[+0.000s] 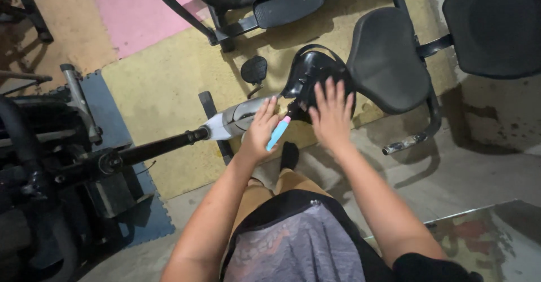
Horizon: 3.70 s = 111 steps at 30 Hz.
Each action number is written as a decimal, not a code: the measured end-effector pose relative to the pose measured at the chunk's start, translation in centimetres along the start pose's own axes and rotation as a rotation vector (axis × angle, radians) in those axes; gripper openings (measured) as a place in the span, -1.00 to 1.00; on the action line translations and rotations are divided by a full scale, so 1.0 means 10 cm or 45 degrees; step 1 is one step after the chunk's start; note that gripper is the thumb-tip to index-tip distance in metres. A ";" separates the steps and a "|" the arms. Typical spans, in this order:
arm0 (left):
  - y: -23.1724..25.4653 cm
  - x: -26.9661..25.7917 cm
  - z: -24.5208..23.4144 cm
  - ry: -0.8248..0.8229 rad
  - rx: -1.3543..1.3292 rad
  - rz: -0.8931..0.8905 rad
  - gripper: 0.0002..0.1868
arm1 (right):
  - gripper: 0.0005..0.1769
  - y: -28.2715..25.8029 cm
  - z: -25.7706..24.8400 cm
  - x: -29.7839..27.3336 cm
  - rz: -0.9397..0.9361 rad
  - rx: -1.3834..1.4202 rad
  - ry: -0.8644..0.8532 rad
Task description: Wiping down and cleaning various exercise machines with a spray bottle and cloth.
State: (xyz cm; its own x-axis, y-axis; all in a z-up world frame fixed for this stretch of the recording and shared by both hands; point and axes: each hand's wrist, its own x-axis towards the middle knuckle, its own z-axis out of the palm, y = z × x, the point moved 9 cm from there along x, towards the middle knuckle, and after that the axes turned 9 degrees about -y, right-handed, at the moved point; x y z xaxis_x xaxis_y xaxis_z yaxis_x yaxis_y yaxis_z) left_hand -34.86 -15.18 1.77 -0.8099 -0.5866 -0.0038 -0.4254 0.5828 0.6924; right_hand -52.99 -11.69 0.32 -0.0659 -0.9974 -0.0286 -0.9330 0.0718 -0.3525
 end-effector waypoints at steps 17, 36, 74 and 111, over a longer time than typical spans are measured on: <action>0.03 0.03 -0.02 -0.055 0.081 -0.002 -0.33 | -0.43 1.35 0.53 1.27 0.415 0.762 -0.516; -0.07 -0.03 0.01 -0.097 0.098 0.049 -0.26 | -0.36 1.17 1.73 -0.77 1.252 1.877 1.189; -0.13 -0.14 -0.21 0.098 -0.122 0.180 -0.38 | -0.21 0.45 0.16 0.43 0.155 0.046 -0.130; -1.57 -1.82 0.75 0.041 -0.309 -0.596 -0.49 | -0.60 -1.17 2.33 -0.22 0.131 1.472 -0.579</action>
State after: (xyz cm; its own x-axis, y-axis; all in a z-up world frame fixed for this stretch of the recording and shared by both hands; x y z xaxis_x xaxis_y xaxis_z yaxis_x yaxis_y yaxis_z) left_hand -16.49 -9.41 -14.41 -0.5412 -0.7722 -0.3328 -0.6297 0.1099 0.7690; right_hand -33.72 -10.23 -17.33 0.2234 -0.9119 -0.3442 -0.0577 0.3401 -0.9386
